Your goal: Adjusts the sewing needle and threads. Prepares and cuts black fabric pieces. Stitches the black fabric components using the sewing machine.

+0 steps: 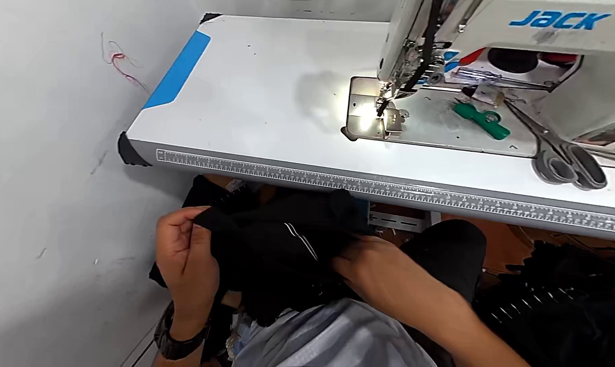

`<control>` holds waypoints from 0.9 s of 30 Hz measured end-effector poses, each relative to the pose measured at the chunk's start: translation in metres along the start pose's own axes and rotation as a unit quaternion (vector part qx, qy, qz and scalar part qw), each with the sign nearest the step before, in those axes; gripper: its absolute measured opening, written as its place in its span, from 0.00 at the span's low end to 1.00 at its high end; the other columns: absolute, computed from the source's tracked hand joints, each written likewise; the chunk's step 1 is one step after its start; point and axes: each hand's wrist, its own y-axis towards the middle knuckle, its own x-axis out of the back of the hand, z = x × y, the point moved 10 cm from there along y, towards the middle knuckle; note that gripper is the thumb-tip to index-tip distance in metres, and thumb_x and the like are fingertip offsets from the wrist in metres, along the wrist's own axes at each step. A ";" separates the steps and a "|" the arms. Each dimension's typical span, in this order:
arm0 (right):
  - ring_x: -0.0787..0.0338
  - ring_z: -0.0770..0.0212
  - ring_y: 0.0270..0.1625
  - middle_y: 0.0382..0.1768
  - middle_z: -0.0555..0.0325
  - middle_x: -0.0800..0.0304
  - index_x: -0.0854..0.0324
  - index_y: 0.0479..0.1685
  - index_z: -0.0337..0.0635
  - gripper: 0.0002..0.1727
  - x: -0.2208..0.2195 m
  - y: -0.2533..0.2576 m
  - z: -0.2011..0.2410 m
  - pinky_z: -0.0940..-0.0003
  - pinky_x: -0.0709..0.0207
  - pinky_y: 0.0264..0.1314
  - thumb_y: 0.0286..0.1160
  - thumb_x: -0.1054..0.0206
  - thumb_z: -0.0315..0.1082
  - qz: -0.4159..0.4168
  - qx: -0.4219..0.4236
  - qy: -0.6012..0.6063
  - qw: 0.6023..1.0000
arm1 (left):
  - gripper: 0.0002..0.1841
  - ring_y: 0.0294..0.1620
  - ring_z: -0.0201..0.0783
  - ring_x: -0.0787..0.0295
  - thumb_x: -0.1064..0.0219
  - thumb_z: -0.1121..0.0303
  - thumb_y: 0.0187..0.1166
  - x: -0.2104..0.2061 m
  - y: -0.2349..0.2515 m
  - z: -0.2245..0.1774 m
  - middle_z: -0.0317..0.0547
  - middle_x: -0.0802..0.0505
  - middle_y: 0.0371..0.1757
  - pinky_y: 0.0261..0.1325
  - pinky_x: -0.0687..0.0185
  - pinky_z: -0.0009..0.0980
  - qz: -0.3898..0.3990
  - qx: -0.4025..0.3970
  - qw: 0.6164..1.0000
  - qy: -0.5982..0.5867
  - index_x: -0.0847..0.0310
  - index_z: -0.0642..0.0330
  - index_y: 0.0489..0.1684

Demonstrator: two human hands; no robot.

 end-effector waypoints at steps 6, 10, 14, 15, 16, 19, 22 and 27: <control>0.09 0.54 0.65 0.48 0.57 0.05 0.07 0.41 0.47 0.12 -0.043 -0.053 -0.047 0.47 0.32 0.86 0.76 0.35 0.22 0.117 -0.048 -0.033 0.991 | 0.10 0.37 0.42 0.08 0.34 0.70 0.74 -0.051 -0.103 0.074 0.54 0.07 0.45 0.40 0.09 0.41 0.188 0.018 0.943 0.274 0.13 0.68 0.44; 0.06 0.57 0.53 0.47 0.60 0.05 0.09 0.51 0.50 0.10 -0.052 -0.060 -0.054 0.53 0.12 0.58 0.79 0.35 0.35 0.015 -0.186 0.086 0.979 | 0.07 0.36 0.35 0.12 0.32 0.66 0.70 -0.077 -0.133 0.061 0.45 0.10 0.36 0.39 0.13 0.29 0.172 -0.055 0.947 0.264 0.16 0.59 0.26; 0.13 0.55 0.64 0.58 0.57 0.11 0.13 0.56 0.47 0.19 -0.062 -0.018 -0.021 0.54 0.17 0.65 0.73 0.28 0.48 -0.181 -0.216 0.109 0.953 | 0.08 0.57 0.38 0.11 0.32 0.67 0.74 -0.094 -0.122 0.035 0.46 0.08 0.57 0.57 0.13 0.34 0.187 -0.064 0.954 0.224 0.19 0.55 0.23; 0.14 0.55 0.66 0.58 0.57 0.11 0.14 0.54 0.47 0.16 -0.068 -0.008 -0.017 0.54 0.19 0.69 0.74 0.30 0.45 -0.222 -0.199 0.097 0.950 | 0.08 0.57 0.38 0.10 0.31 0.68 0.73 -0.096 -0.122 0.030 0.47 0.08 0.58 0.57 0.12 0.33 0.183 -0.071 0.956 0.218 0.18 0.56 0.24; 0.13 0.56 0.67 0.58 0.58 0.10 0.14 0.51 0.45 0.12 -0.071 -0.002 -0.017 0.54 0.21 0.73 0.75 0.30 0.40 -0.260 -0.180 0.096 0.944 | 0.06 0.57 0.38 0.10 0.31 0.69 0.72 -0.097 -0.122 0.027 0.48 0.09 0.57 0.58 0.11 0.31 0.175 -0.075 0.957 0.218 0.17 0.57 0.25; 0.15 0.58 0.73 0.60 0.59 0.08 0.16 0.47 0.44 0.07 -0.076 0.009 -0.027 0.51 0.27 0.82 0.76 0.31 0.34 -0.278 -0.141 0.125 0.942 | 0.11 0.63 0.46 0.12 0.29 0.68 0.70 -0.095 -0.118 0.041 0.52 0.11 0.61 0.63 0.12 0.40 0.160 -0.041 0.944 0.286 0.13 0.63 0.46; 0.14 0.62 0.72 0.61 0.63 0.09 0.17 0.48 0.46 0.08 -0.084 0.008 -0.030 0.54 0.26 0.82 0.76 0.31 0.35 -0.250 -0.162 0.142 0.944 | 0.21 0.67 0.50 0.13 0.30 0.66 0.74 -0.089 -0.117 0.080 0.52 0.12 0.67 0.67 0.16 0.54 0.199 0.106 0.928 0.298 0.19 0.63 0.66; 0.14 0.59 0.72 0.61 0.58 0.09 0.19 0.51 0.42 0.12 -0.087 0.016 -0.029 0.47 0.30 0.85 0.74 0.30 0.36 -0.248 -0.174 0.189 0.934 | 0.10 0.52 0.32 0.12 0.35 0.63 0.79 -0.082 -0.113 0.071 0.39 0.09 0.51 0.55 0.13 0.34 0.182 0.144 0.953 0.196 0.15 0.55 0.50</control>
